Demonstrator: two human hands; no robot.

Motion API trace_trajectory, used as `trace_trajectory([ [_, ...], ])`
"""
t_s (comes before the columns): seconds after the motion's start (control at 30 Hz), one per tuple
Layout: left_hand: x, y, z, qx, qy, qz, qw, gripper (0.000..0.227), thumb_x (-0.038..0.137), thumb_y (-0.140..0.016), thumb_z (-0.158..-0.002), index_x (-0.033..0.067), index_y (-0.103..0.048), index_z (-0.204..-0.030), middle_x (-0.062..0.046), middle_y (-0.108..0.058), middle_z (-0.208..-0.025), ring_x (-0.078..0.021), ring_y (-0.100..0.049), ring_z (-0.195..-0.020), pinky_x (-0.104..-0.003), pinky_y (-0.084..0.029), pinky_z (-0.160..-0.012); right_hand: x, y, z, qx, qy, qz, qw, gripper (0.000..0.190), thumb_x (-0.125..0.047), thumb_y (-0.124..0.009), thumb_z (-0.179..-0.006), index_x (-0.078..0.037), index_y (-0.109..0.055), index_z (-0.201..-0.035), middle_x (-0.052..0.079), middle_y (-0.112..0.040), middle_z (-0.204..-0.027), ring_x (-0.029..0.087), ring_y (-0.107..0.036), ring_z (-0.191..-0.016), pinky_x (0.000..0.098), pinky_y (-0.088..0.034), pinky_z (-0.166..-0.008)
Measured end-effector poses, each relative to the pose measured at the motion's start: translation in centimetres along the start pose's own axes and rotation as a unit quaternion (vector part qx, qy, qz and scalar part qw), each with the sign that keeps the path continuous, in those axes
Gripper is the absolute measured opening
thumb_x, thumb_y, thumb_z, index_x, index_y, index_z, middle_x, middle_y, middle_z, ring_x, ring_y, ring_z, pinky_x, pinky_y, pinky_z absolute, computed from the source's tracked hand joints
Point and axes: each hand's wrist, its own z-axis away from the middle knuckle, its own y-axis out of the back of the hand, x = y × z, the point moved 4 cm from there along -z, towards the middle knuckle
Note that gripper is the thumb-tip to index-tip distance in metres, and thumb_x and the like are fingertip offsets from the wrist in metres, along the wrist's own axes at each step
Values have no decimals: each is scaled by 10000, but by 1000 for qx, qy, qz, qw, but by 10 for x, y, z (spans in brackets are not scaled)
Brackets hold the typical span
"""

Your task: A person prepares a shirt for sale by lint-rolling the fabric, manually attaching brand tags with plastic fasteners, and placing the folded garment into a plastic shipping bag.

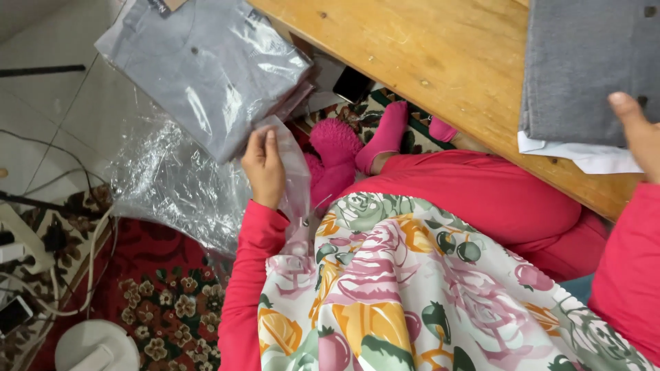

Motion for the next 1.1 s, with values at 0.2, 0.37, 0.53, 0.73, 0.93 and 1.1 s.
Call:
trace_trajectory([
  [0.2, 19, -91, 73, -359, 54, 12, 932, 567, 458, -430, -1055, 92, -458, -1487, -242, -703, -1252, -318, -799, -894, -551, -624, -937, -396, 113, 140, -82, 436, -318, 838, 481, -240, -730, -956, 54, -596, -1313, 227, -674, -1272, 290, -706, -1069, 405, -578, -1016],
  [0.37, -53, -4, 67, -60, -56, -24, 996, 368, 108, -621, -1031, 68, -607, -1396, -172, -662, -1333, -364, -598, -1271, -486, -434, -1105, -458, -57, 140, -289, 298, -218, 883, 656, -533, -673, -926, -154, -546, -1446, 160, -569, -1420, 410, -596, -1253, 535, -500, -1007],
  [0.53, -165, 141, 143, 206, 200, -363, 887, 839, 403, -860, -931, 70, -399, -1548, -255, -360, -1564, -462, -357, -1439, -631, -315, -1191, -440, -158, 136, -510, 73, -120, 849, 931, -743, -555, -897, -236, -281, -1628, 153, -400, -1626, 344, -405, -1489, 527, -336, -1206],
  [0.73, -244, 161, 295, 99, 687, -96, 714, 1261, 1008, -538, -786, 86, -318, -1619, -293, -348, -1599, -505, -379, -1435, -745, -258, -1128, -449, -183, 129, -370, 201, -306, 854, 1019, -468, -831, -846, -263, -238, -1649, 212, -389, -1615, 418, -424, -1446, 558, -363, -1196],
  [0.93, -243, 112, 268, 193, 680, -78, 703, 1339, 885, -770, -687, 88, -230, -1618, -308, -237, -1622, -433, -236, -1527, -569, -242, -1251, -451, -185, 136, -379, 256, -371, 808, 178, -121, -756, -867, -104, -770, -1044, 133, -763, -954, 303, -728, -919, 416, -579, -836],
  [1.1, -229, 111, 276, 184, 690, -148, 684, 1308, 869, -719, -694, 108, -202, -1625, -276, -257, -1601, -433, -261, -1505, -565, -253, -1229, -503, 30, 137, -275, 443, -471, 712, 125, -113, -847, -834, -112, -768, -930, 28, -662, -837, 177, -640, -701, 278, -547, -689],
])
